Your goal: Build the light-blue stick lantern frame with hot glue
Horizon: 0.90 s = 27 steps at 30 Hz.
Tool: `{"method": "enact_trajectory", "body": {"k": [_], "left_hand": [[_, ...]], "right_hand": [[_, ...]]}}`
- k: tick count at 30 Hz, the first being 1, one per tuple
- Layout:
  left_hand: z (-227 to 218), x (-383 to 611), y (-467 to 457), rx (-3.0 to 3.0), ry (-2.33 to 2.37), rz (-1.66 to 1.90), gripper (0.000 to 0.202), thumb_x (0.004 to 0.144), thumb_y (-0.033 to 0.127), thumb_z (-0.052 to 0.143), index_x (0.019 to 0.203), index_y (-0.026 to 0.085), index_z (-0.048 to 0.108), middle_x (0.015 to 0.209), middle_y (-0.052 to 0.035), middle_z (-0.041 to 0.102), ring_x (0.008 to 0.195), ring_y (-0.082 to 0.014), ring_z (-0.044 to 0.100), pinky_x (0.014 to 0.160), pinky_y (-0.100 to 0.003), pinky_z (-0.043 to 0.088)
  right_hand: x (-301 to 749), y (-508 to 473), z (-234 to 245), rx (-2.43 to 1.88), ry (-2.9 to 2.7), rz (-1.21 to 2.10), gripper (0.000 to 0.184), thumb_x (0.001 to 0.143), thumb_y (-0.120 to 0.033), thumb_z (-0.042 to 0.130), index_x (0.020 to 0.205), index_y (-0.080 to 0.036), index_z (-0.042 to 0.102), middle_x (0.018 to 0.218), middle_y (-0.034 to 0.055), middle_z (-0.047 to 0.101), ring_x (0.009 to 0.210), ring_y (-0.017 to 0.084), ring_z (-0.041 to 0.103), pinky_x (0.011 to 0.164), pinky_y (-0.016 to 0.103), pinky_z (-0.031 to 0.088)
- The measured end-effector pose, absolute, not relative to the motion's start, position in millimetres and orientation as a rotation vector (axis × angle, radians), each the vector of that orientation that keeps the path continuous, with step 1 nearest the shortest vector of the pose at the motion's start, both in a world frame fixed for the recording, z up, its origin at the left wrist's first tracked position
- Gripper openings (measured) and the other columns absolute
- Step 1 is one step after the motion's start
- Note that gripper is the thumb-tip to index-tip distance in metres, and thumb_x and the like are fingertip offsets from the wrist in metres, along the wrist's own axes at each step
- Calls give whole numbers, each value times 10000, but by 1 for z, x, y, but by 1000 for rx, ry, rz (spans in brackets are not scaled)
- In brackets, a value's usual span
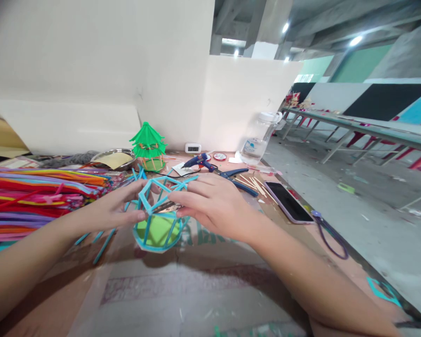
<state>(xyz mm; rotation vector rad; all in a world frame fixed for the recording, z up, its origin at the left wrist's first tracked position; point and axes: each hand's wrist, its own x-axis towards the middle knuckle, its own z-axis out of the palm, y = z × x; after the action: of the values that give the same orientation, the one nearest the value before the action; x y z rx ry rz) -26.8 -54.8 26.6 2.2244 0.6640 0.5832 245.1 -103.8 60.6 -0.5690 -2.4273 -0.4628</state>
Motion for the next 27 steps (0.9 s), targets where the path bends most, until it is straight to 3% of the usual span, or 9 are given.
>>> {"method": "enact_trajectory", "body": {"k": [16, 27], "left_hand": [[21, -29, -51, 2221, 611, 566, 557, 897, 385, 610, 1400, 235, 422, 1393, -80, 547, 1317, -289, 478, 1014, -370, 482], [22, -28, -53, 2224, 626, 551, 483, 905, 382, 601, 1337, 219, 458, 1370, -84, 559, 1197, -246, 574, 1013, -368, 479]], "right_hand": [[243, -108, 62, -515, -2411, -640, 269, 997, -289, 465, 1013, -119, 672, 682, 35, 575, 655, 169, 420, 615, 302, 327], [251, -107, 64, -505, -2410, -563, 320, 998, -367, 457, 1146, -144, 632, 739, 22, 572, 705, 161, 481, 652, 291, 374]]}}
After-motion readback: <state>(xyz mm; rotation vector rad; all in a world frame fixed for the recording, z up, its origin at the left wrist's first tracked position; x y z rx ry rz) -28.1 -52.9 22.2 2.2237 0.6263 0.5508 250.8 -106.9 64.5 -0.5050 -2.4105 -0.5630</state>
